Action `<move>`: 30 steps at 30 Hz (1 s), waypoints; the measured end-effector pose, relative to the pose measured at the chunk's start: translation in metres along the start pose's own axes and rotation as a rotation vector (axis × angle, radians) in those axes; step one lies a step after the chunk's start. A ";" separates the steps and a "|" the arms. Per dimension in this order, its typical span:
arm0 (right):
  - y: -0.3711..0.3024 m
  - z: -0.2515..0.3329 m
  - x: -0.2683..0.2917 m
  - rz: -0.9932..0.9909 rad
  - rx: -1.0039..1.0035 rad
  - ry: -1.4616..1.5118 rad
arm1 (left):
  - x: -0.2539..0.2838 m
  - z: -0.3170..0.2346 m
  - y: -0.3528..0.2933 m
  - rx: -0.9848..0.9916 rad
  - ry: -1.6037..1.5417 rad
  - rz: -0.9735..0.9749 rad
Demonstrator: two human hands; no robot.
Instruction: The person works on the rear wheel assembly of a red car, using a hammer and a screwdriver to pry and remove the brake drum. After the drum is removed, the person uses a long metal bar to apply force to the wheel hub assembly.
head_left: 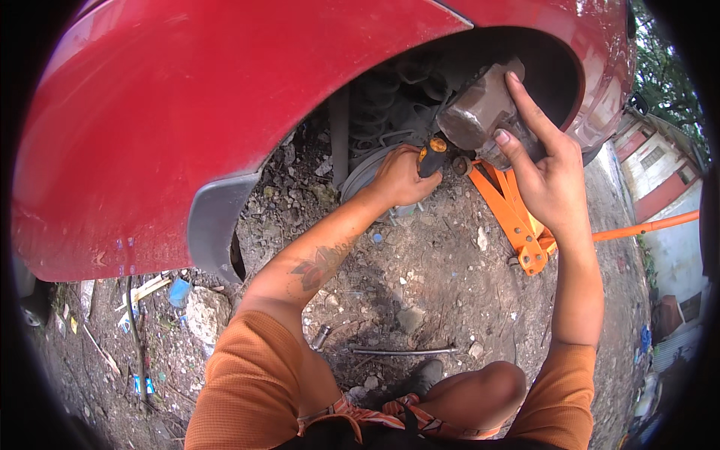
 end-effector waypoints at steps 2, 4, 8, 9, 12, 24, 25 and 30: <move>0.010 0.002 -0.003 -0.022 0.008 0.076 | 0.003 0.004 -0.004 0.063 0.058 0.051; 0.006 0.002 -0.015 -0.020 0.002 0.071 | -0.002 -0.001 0.000 0.056 -0.031 0.028; 0.019 0.015 -0.009 0.350 -0.036 -0.129 | -0.004 0.004 -0.004 0.045 -0.084 -0.029; 0.027 0.020 -0.002 0.317 0.007 -0.161 | 0.004 -0.004 -0.002 0.037 -0.072 -0.015; 0.036 0.017 0.017 0.113 0.041 -0.128 | -0.001 0.001 0.003 0.068 0.052 0.117; 0.038 0.007 0.017 -0.011 -0.007 -0.027 | -0.006 -0.004 0.008 0.065 0.004 0.057; 0.031 0.004 0.007 -0.023 0.088 -0.084 | -0.007 -0.003 0.007 0.009 0.017 0.017; 0.046 0.014 0.000 0.413 -0.036 -0.269 | -0.001 0.007 -0.003 -0.002 -0.097 -0.091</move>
Point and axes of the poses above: each hand's wrist, its own y-axis towards the middle knuckle, its own x-axis out of the back of the hand, z = x × y, the point moved 3 cm from there along y, towards the middle knuckle, and after that the axes turned 13 degrees about z, right-handed, at the moved point
